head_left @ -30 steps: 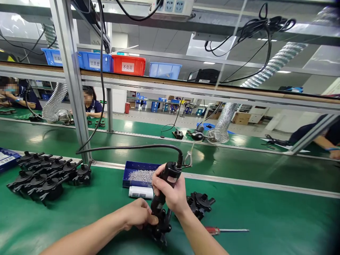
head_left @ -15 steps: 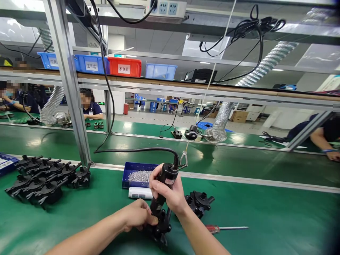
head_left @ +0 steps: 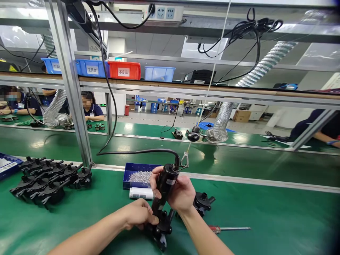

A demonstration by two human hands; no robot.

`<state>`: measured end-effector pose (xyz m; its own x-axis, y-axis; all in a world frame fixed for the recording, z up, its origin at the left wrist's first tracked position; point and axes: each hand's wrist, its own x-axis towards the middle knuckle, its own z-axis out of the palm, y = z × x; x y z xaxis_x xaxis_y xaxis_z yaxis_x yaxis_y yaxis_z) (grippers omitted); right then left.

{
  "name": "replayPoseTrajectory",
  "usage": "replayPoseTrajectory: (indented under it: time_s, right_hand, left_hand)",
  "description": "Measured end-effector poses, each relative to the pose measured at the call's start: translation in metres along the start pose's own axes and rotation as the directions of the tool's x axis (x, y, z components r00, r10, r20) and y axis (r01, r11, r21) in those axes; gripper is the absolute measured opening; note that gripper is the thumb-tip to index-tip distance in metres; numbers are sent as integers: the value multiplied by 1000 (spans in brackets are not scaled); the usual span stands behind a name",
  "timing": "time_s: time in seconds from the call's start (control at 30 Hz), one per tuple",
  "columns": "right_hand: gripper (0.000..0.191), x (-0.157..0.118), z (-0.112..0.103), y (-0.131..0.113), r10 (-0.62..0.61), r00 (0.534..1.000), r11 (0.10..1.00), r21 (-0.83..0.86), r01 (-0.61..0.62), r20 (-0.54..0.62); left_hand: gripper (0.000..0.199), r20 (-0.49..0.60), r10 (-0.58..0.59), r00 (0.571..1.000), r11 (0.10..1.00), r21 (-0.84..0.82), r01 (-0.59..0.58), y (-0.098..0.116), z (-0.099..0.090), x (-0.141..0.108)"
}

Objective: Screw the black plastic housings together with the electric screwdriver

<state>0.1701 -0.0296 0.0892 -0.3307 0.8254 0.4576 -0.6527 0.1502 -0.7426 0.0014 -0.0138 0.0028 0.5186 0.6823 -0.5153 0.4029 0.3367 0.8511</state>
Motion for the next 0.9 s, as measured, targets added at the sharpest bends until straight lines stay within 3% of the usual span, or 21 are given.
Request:
replayPoseTrajectory:
  time_s: [0.1, 0.27, 0.43, 0.6, 0.77, 0.9]
  right_hand:
    - [64, -1, -2, 3, -31, 998, 1000, 0, 31, -63]
    - [62, -1, -3, 7, -41, 999, 999, 32, 42, -26]
    - [67, -2, 10, 9, -131, 991, 986, -110, 129, -14]
    - [46, -2, 10, 13, -234, 972, 946, -232, 226, -6]
    - [42, 1, 6, 16, -264, 964, 941, -227, 251, -25]
    - [44, 2, 11, 16, -265, 964, 941, -226, 254, -17]
  left_hand:
    - [55, 13, -11, 1000, 1000, -8, 11, 2, 0, -1]
    - [46, 25, -31, 999, 1000, -4, 31, 6, 1, -4]
    - [42, 35, -42, 999, 999, 6, 42, 9, 0, -5]
    - [46, 37, -41, 998, 999, 7, 40, 10, 0, -8]
    - [49, -9, -58, 998, 998, 6, 58, 13, 1, -12]
    - [42, 22, -94, 995, 995, 30, 93, 18, -1, -10]
